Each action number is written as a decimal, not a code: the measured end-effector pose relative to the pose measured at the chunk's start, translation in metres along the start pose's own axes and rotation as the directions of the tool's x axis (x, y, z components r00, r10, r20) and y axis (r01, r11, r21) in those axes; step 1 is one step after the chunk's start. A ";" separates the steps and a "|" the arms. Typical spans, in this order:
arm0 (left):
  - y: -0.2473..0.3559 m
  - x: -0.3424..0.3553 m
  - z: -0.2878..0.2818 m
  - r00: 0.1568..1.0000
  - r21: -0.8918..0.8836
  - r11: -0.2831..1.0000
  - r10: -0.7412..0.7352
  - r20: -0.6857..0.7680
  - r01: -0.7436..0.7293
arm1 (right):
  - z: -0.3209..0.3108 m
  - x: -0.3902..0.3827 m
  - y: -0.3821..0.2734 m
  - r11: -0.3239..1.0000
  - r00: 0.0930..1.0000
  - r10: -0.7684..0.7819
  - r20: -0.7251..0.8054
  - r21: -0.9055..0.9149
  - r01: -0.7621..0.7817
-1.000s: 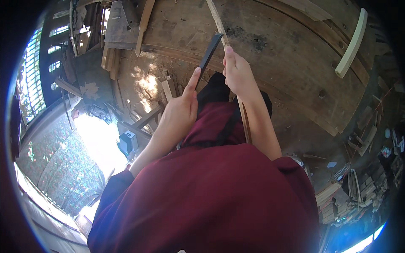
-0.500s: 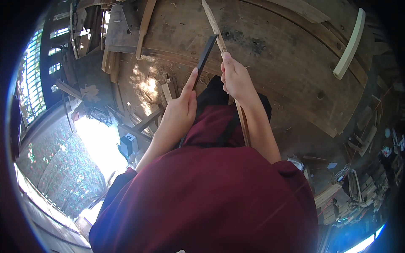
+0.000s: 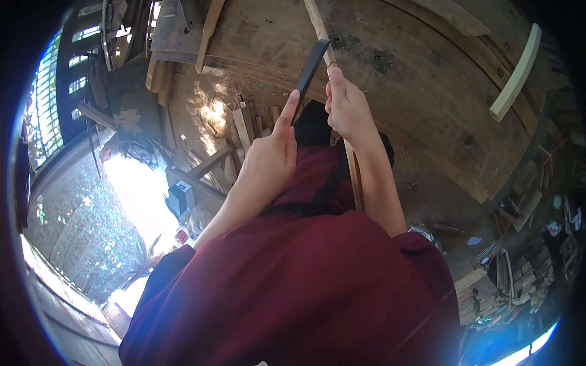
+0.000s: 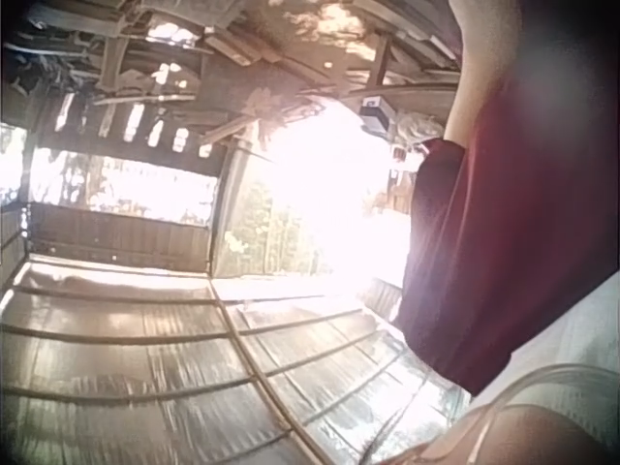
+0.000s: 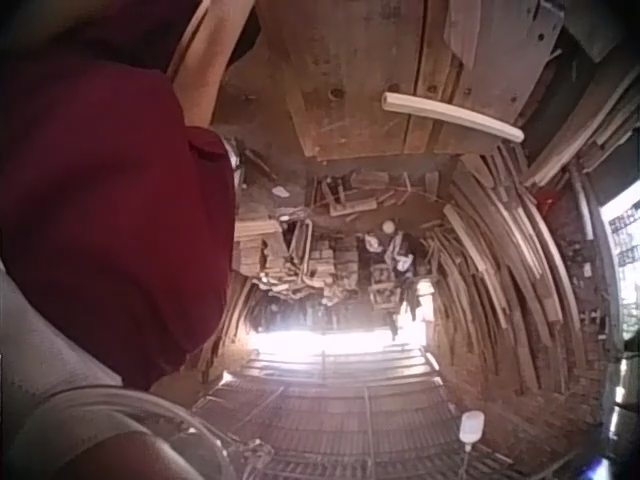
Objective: Carve a piece of wood using a handheld chisel.
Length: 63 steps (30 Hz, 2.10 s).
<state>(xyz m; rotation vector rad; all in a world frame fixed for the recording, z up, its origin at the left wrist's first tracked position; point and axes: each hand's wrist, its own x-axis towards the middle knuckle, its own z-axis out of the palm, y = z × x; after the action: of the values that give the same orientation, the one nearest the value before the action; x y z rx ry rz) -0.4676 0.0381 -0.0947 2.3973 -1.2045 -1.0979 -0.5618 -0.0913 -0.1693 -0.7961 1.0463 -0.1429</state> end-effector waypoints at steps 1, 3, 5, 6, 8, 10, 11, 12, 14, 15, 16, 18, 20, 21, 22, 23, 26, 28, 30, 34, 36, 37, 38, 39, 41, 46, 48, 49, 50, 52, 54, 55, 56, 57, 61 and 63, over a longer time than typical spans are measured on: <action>0.000 0.000 0.001 1.000 -0.003 1.000 -0.006 -0.004 0.006 | 0.001 0.000 -0.001 1.000 1.000 -0.009 -0.014 -0.016 0.008; 0.002 0.000 0.000 1.000 -0.003 1.000 -0.026 0.000 0.026 | 0.001 -0.002 0.002 0.999 1.000 -0.010 -0.024 -0.036 0.009; 0.003 0.002 0.001 0.999 0.002 0.999 -0.041 0.005 0.041 | 0.000 0.001 0.002 0.998 0.999 -0.027 -0.027 -0.050 0.026; 0.003 0.004 0.005 0.999 0.039 0.998 -0.041 -0.008 0.041 | -0.001 0.003 0.002 0.998 0.999 -0.026 -0.025 -0.050 0.024; 0.004 0.012 0.011 0.999 0.076 0.996 -0.035 -0.023 0.037 | -0.004 0.005 0.001 0.996 0.999 -0.048 -0.025 -0.072 0.047; 0.004 0.020 0.015 0.997 0.103 0.993 -0.051 -0.051 0.056 | -0.006 0.005 0.002 0.997 0.999 -0.039 -0.027 -0.061 0.037; 0.004 0.022 0.017 0.998 0.103 0.994 -0.042 -0.053 0.048 | -0.007 0.005 0.001 0.998 0.999 -0.027 -0.028 -0.052 0.026; 0.004 0.025 0.019 0.998 0.125 0.991 -0.046 -0.047 0.052 | -0.008 0.005 0.002 0.998 0.999 -0.033 -0.034 -0.052 0.032; 0.001 0.036 0.019 0.997 0.145 0.988 -0.051 -0.050 0.058 | -0.005 0.008 0.007 0.998 0.999 -0.032 -0.028 -0.061 0.030; -0.001 0.050 0.016 0.992 0.126 0.992 0.003 -0.127 0.014 | -0.003 0.005 0.010 1.000 1.000 -0.006 -0.030 -0.015 0.006; -0.003 0.069 0.012 0.977 0.110 0.993 0.054 -0.204 -0.031 | 0.012 0.000 0.019 0.989 0.988 0.148 -0.044 0.030 -0.147; -0.011 0.105 -0.024 0.971 0.132 0.989 -0.029 -0.239 0.062 | 0.031 -0.018 0.038 0.992 0.978 0.129 0.162 -0.036 -0.125; -0.016 0.108 -0.036 0.962 0.205 0.977 -0.009 -0.272 0.067 | 0.019 -0.014 0.033 0.988 0.984 0.141 0.112 0.053 -0.147; -0.012 0.099 -0.044 0.957 0.128 0.991 -0.007 -0.290 0.046 | 0.009 -0.016 0.028 0.996 0.994 0.070 0.083 0.040 -0.074; -0.008 0.091 -0.051 0.951 0.052 0.998 -0.008 -0.308 0.025 | 0.002 -0.019 0.021 0.995 0.994 0.081 0.070 0.055 -0.085; -0.003 0.080 -0.060 0.952 -0.004 0.999 -0.032 -0.304 0.033 | -0.001 -0.024 0.014 0.993 0.994 0.088 0.065 0.071 -0.092; -0.008 0.059 -0.063 0.969 -0.175 0.983 0.012 -0.247 -0.057 | -0.009 -0.023 0.009 0.989 0.992 0.114 0.052 0.091 -0.118; -0.011 0.044 -0.056 0.980 -0.157 0.986 0.033 -0.196 -0.064 | -0.018 -0.022 0.005 0.984 0.988 0.135 0.068 0.109 -0.142; -0.015 0.029 -0.043 0.989 -0.093 0.993 0.061 -0.136 -0.074 | -0.022 -0.020 0.004 0.986 0.991 0.111 0.076 0.115 -0.119; -0.014 0.009 -0.021 1.000 -0.015 1.000 0.013 -0.026 -0.014 | -0.021 -0.016 0.000 0.990 0.994 0.085 0.074 0.103 -0.092; -0.014 0.006 -0.012 1.000 0.001 1.000 0.008 0.002 -0.008 | -0.019 -0.016 -0.004 0.992 0.994 0.089 0.061 0.088 -0.094; -0.013 0.007 -0.010 1.000 -0.007 1.000 0.014 0.006 -0.014 | -0.018 -0.015 -0.006 0.993 0.995 0.092 0.047 0.071 -0.095; -0.011 0.008 -0.008 1.000 -0.006 1.000 0.010 0.008 -0.010 | -0.018 -0.015 -0.007 0.992 0.994 0.097 0.048 0.072 -0.100; -0.009 0.010 -0.007 1.000 -0.044 0.999 0.015 -0.001 -0.015 | -0.017 -0.014 -0.008 0.993 0.995 0.089 0.043 0.070 -0.092; -0.008 0.014 -0.003 1.000 -0.081 0.997 0.016 -0.008 -0.017 | -0.017 -0.013 -0.008 0.994 0.996 0.084 0.038 0.069 -0.087; -0.006 0.020 0.005 0.998 0.065 0.998 0.032 -0.060 -0.028 | -0.015 -0.010 -0.008 0.997 0.998 0.060 0.031 0.045 -0.062; -0.002 0.024 0.004 0.999 0.067 0.998 0.010 -0.052 -0.007 | -0.016 -0.009 -0.008 0.996 0.997 0.069 0.031 0.049 -0.071; 0.001 0.027 0.003 0.999 0.070 0.997 -0.010 -0.046 0.013 | -0.016 -0.008 -0.008 0.996 0.997 0.074 0.032 0.053 -0.076; 0.002 0.030 0.003 0.999 0.071 0.997 -0.010 -0.043 0.013 | -0.016 -0.007 -0.007 0.995 0.997 0.077 0.031 0.055 -0.078; 0.005 0.036 0.004 0.999 0.101 0.995 -0.006 -0.052 0.011 | -0.016 -0.004 -0.007 1.000 1.000 0.020 -0.017 0.016 -0.020; 0.004 0.044 0.009 0.998 0.133 0.991 -0.006 -0.070 0.015 | -0.015 -0.003 -0.011 0.997 0.998 0.057 -0.010 0.052 -0.057; 0.003 0.049 0.011 0.996 0.163 0.986 -0.005 -0.088 0.019 | -0.015 -0.002 -0.013 0.992 0.996 0.094 -0.002 0.086 -0.093; 0.002 0.052 0.014 0.996 0.164 0.986 -0.004 -0.088 0.019 | -0.016 -0.002 -0.013 0.992 0.996 0.093 -0.002 0.087 -0.093; 0.002 0.055 0.017 0.995 0.162 0.987 0.013 -0.100 0.004 | -0.018 -0.002 -0.013 0.992 0.997 0.082 0.000 0.092 -0.082; 0.009 0.056 0.015 0.997 0.181 0.983 -0.019 -0.069 0.031 | -0.026 0.000 -0.009 0.985 0.995 0.095 0.041 0.143 -0.100; 0.009 0.060 0.013 0.996 0.120 0.993 0.026 -0.083 -0.016 | -0.027 0.000 -0.013 0.985 0.996 0.085 0.024 0.147 -0.088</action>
<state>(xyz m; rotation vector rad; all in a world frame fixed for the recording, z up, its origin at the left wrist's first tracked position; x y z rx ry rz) -0.4593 -0.0129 -0.1298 2.4858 -1.2980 -0.9331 -0.5803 -0.1145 -0.1670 -0.6159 1.0390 -0.1369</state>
